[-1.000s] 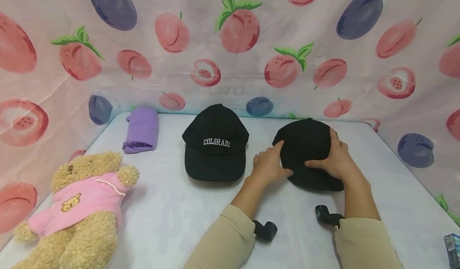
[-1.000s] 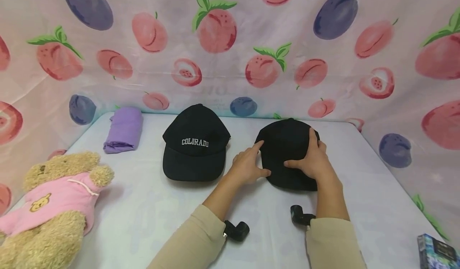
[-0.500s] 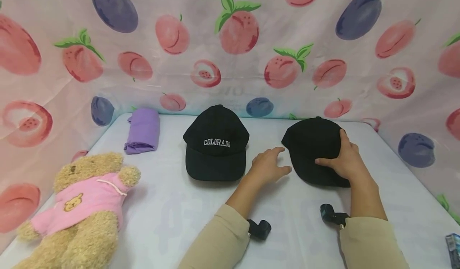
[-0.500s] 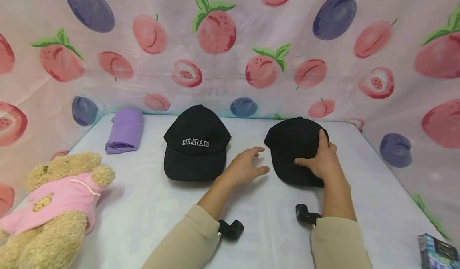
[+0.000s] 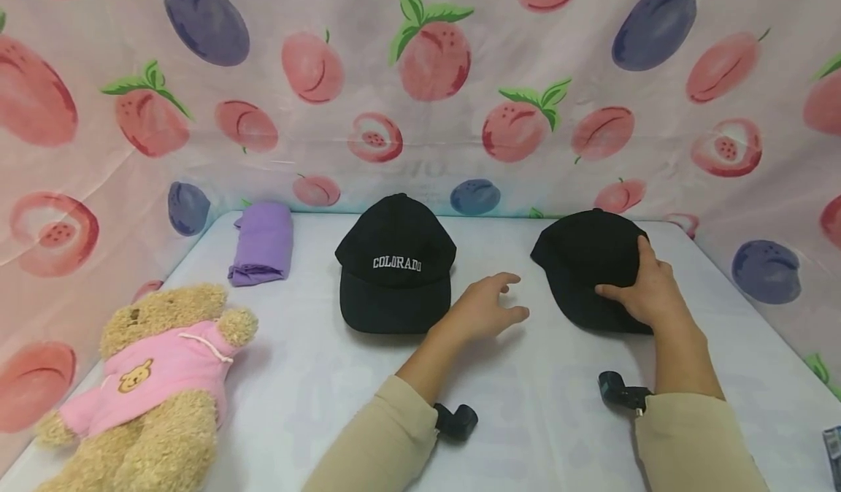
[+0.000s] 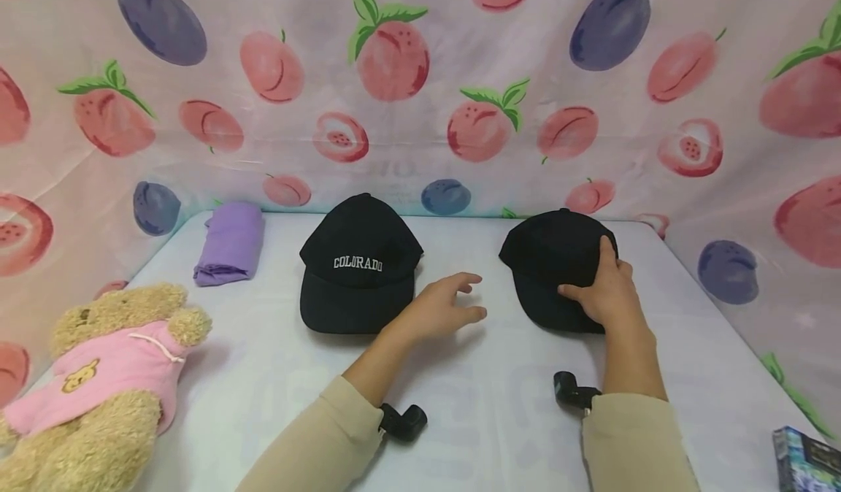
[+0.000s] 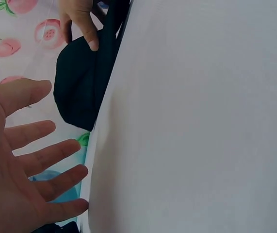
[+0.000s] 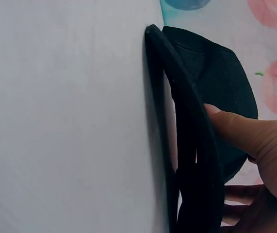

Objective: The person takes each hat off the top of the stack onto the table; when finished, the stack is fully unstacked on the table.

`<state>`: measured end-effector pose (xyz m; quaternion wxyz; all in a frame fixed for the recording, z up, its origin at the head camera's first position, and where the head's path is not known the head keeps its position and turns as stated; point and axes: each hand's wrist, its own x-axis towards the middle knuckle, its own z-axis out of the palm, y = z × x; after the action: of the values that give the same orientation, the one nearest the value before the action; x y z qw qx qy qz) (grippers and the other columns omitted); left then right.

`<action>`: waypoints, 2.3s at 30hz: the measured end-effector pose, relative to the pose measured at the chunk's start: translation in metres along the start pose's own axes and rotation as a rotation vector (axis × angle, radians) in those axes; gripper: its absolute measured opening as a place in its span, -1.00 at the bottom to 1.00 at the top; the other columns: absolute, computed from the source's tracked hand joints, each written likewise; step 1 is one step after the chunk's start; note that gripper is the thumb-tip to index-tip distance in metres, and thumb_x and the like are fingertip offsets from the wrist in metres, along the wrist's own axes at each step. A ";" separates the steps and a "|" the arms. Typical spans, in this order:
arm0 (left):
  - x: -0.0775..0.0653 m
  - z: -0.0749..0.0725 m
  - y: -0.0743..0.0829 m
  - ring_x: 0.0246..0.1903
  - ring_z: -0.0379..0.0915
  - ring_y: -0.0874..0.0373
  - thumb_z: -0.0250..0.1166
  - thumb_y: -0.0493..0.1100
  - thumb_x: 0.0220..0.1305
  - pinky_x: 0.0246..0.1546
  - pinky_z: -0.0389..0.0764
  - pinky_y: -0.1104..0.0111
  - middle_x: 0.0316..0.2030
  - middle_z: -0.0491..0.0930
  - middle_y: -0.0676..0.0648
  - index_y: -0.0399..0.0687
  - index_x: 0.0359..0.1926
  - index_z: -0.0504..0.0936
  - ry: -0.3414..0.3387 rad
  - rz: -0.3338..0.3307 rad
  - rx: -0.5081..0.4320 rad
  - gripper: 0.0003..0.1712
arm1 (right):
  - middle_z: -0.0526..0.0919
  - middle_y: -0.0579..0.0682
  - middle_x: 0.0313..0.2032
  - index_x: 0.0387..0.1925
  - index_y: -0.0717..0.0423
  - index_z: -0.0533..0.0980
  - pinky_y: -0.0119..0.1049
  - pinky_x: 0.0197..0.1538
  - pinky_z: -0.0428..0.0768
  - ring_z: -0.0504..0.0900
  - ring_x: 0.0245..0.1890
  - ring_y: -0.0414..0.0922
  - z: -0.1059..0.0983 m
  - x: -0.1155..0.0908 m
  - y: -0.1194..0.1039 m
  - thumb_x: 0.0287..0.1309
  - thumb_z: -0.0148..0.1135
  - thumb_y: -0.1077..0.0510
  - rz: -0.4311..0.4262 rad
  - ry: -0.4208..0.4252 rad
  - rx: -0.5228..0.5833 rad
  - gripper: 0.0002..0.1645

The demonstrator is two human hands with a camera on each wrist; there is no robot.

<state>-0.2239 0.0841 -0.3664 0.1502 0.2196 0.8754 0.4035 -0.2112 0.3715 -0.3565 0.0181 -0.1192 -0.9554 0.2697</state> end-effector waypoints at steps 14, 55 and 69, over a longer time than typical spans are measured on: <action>-0.019 -0.007 -0.001 0.33 0.46 0.02 0.31 0.03 0.42 0.28 0.50 0.19 0.36 0.52 -0.11 0.08 0.47 0.42 -0.056 0.015 -0.037 -0.34 | -0.13 0.78 0.38 0.58 0.32 -0.48 0.56 0.36 0.08 -0.01 0.40 0.68 -0.010 0.006 0.022 0.29 0.33 0.02 0.049 0.005 -0.043 0.34; -0.095 -0.081 -0.019 0.32 0.48 0.00 0.32 -0.07 0.42 0.33 0.52 0.08 0.28 0.59 0.05 0.11 0.36 0.55 0.120 0.128 -0.210 -0.49 | -0.04 0.73 0.41 0.58 0.43 -0.26 0.46 0.44 0.09 0.02 0.42 0.64 -0.020 0.038 0.058 0.43 0.12 0.07 0.150 0.138 -0.075 0.05; -0.106 -0.121 -0.041 0.25 0.54 0.04 0.31 -0.06 0.43 0.28 0.55 0.00 0.22 0.61 -0.09 0.16 0.38 0.51 0.295 0.100 -0.311 -0.47 | -0.10 0.74 0.40 0.59 0.36 -0.29 0.52 0.34 0.21 0.05 0.38 0.65 -0.028 0.047 0.066 0.48 0.02 -0.01 0.212 0.093 -0.087 0.01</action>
<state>-0.1966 -0.0709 -0.3126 0.0324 0.1758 0.8032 0.5682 -0.2401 0.4518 -0.3683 0.0287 -0.2327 -0.9463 0.2226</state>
